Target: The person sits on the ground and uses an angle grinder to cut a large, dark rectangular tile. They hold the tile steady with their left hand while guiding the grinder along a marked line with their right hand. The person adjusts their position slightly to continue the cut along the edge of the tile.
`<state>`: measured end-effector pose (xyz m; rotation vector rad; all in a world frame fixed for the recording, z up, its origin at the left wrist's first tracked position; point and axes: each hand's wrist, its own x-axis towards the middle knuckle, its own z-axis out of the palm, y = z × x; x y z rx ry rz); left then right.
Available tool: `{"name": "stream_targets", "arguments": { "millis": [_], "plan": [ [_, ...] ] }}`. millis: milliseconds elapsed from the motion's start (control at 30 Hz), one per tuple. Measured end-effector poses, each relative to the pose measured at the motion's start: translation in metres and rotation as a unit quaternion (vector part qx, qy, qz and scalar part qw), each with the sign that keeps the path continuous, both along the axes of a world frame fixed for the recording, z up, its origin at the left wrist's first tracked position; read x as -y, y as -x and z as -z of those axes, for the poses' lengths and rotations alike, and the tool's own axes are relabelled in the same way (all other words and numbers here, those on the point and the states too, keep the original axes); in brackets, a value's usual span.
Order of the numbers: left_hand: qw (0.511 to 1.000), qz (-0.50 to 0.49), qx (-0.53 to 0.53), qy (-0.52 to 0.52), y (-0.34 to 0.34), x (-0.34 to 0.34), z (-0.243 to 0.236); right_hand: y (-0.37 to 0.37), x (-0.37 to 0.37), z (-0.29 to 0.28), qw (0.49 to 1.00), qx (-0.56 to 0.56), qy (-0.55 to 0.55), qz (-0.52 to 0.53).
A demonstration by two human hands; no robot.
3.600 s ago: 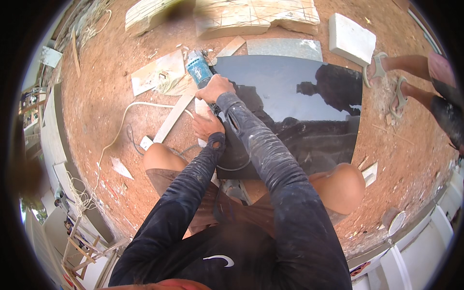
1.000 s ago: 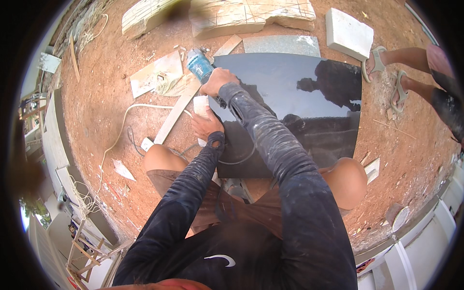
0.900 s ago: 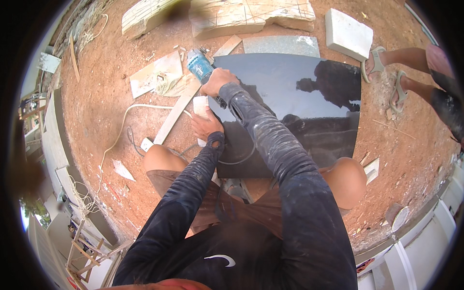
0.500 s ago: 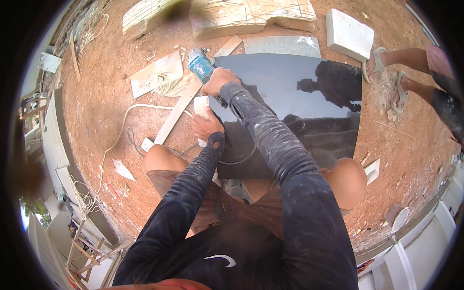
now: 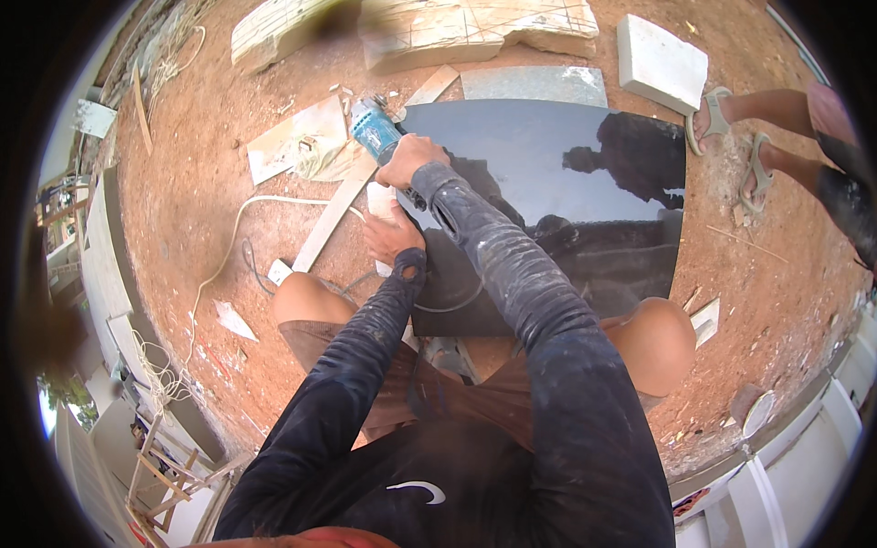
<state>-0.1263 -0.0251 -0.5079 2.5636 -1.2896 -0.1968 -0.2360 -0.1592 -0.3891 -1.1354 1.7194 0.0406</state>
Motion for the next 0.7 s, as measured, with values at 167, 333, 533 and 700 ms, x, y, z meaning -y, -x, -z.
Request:
{"name": "stream_targets", "arguments": {
  "millis": [167,333,533,700],
  "plan": [
    [1.0,0.002,-0.004,-0.003,-0.0005,-0.0005,-0.0015,0.0011,-0.0007,0.0003,1.0,-0.002,0.001,0.007],
    [1.0,-0.001,-0.003,0.003,0.0014,-0.0005,-0.003,0.0029,-0.0009,-0.0014,1.0,-0.005,0.003,0.007],
    [1.0,-0.001,0.001,-0.009,-0.0016,0.0002,-0.0014,0.0027,-0.0001,-0.0044,1.0,-0.005,-0.002,0.004],
    [1.0,0.001,-0.006,-0.015,-0.001,0.0004,-0.0031,0.0041,-0.001,-0.0048,1.0,-0.005,-0.001,0.007]
  ]
}}
